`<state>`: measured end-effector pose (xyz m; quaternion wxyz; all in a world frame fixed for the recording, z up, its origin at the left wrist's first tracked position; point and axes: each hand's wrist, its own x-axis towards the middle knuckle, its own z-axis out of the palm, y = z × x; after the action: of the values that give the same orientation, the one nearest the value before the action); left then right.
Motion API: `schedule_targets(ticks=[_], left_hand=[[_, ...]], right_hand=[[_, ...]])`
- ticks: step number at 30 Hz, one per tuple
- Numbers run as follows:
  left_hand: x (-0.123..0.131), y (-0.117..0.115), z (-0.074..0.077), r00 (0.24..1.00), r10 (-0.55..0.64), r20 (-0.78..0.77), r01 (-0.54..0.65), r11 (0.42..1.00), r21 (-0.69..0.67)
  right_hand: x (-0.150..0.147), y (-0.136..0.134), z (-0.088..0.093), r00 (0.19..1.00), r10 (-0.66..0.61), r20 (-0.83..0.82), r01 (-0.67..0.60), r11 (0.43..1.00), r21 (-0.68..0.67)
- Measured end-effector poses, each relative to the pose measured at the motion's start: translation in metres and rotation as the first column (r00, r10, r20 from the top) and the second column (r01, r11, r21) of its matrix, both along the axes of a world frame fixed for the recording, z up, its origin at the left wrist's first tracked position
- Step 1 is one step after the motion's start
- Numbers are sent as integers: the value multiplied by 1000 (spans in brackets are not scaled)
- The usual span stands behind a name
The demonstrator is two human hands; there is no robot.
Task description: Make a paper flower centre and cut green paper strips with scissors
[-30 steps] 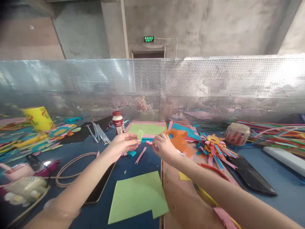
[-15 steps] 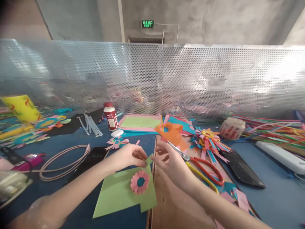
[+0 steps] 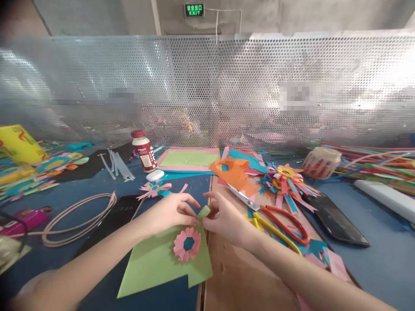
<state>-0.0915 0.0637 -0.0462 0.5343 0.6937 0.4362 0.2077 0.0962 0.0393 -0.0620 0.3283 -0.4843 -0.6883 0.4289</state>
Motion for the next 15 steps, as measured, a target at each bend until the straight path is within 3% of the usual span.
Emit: schedule_targets(ticks=[8,15], left_hand=[[-2,2,6,995,-63,-77,75,986,150],[2,-1,6,988,-139,-60,148,969,198]], right_hand=[[-1,0,1,983,62,171,-67,998,23],[0,1,-2,979,122,162,-135,988,70]])
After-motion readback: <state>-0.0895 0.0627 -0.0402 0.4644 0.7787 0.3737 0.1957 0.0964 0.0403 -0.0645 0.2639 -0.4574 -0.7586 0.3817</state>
